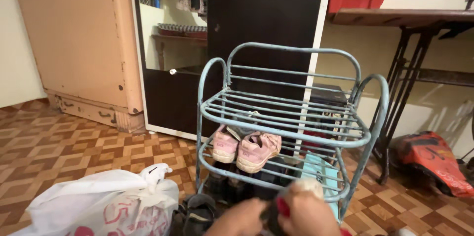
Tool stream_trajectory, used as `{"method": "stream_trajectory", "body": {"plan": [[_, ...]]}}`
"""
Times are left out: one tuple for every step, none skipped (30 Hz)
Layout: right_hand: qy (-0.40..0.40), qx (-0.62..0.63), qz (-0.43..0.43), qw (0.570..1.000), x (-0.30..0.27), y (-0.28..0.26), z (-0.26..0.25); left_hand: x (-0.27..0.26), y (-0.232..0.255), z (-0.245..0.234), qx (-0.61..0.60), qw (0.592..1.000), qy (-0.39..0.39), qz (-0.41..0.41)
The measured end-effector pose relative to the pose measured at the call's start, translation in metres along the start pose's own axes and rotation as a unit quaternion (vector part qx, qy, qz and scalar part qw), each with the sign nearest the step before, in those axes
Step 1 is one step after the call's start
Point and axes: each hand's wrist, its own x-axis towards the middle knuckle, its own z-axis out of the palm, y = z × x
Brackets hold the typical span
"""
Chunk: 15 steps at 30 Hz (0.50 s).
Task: The person cleans several pairs of shoes using a red cloth. They wipe the exterior surfaces of each shoe, including sneakers and sandals, and place them on a metal shoe rack.
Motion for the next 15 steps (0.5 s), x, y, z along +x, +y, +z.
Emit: {"method": "stream_trajectory", "body": {"plan": [[-0.017, 0.014, 0.006, 1.0, -0.006, -0.001, 0.011, -0.014, 0.001, 0.005, -0.009, 1.0, -0.019, 0.002], [-0.014, 0.002, -0.019, 1.0, -0.012, 0.0, 0.025, -0.028, 0.002, 0.012, -0.02, 0.999, -0.042, 0.002], [-0.011, -0.009, -0.044, 0.999, -0.013, 0.002, 0.042, -0.037, 0.001, 0.017, -0.044, 0.998, -0.035, 0.004], [-0.012, -0.02, -0.067, 0.997, -0.019, 0.006, 0.062, -0.047, 0.0, 0.027, -0.07, 0.997, -0.032, 0.006], [-0.02, -0.045, -0.057, 0.997, -0.024, 0.009, 0.084, -0.055, -0.003, 0.037, -0.097, 0.995, -0.029, 0.007], [-0.025, -0.072, -0.047, 0.996, -0.027, 0.012, 0.105, -0.062, -0.008, 0.046, -0.073, 0.997, -0.007, 0.0], [-0.031, -0.098, -0.038, 0.994, -0.029, 0.015, 0.126, -0.064, -0.013, 0.054, -0.061, 0.998, 0.009, -0.014], [-0.016, -0.11, -0.036, 0.993, -0.032, 0.018, 0.147, -0.066, -0.02, 0.061, -0.053, 0.998, 0.022, -0.038], [-0.014, -0.12, -0.033, 0.992, -0.033, 0.024, 0.164, -0.067, -0.028, 0.071, -0.045, 0.996, 0.031, -0.069], [-0.026, -0.124, -0.027, 0.992, -0.035, 0.028, 0.181, -0.067, -0.035, 0.082, -0.042, 0.994, 0.035, -0.099], [-0.048, -0.117, -0.021, 0.992, -0.037, 0.032, 0.197, -0.066, -0.043, 0.094, -0.044, 0.991, 0.036, -0.123], [-0.073, -0.098, -0.014, 0.992, -0.04, 0.037, 0.211, -0.065, -0.05, 0.108, -0.044, 0.988, 0.036, -0.145], [-0.092, -0.079, -0.011, 0.993, -0.044, 0.039, 0.224, -0.063, -0.058, 0.12, -0.047, 0.984, 0.036, -0.166], [-0.11, -0.055, -0.008, 0.992, -0.05, 0.039, 0.237, -0.062, -0.064, 0.136, -0.052, 0.981, 0.032, -0.182], [-0.123, -0.025, -0.007, 0.992, -0.058, 0.038, 0.249, -0.062, -0.07, 0.15, -0.056, 0.979, 0.03, -0.193]]}}
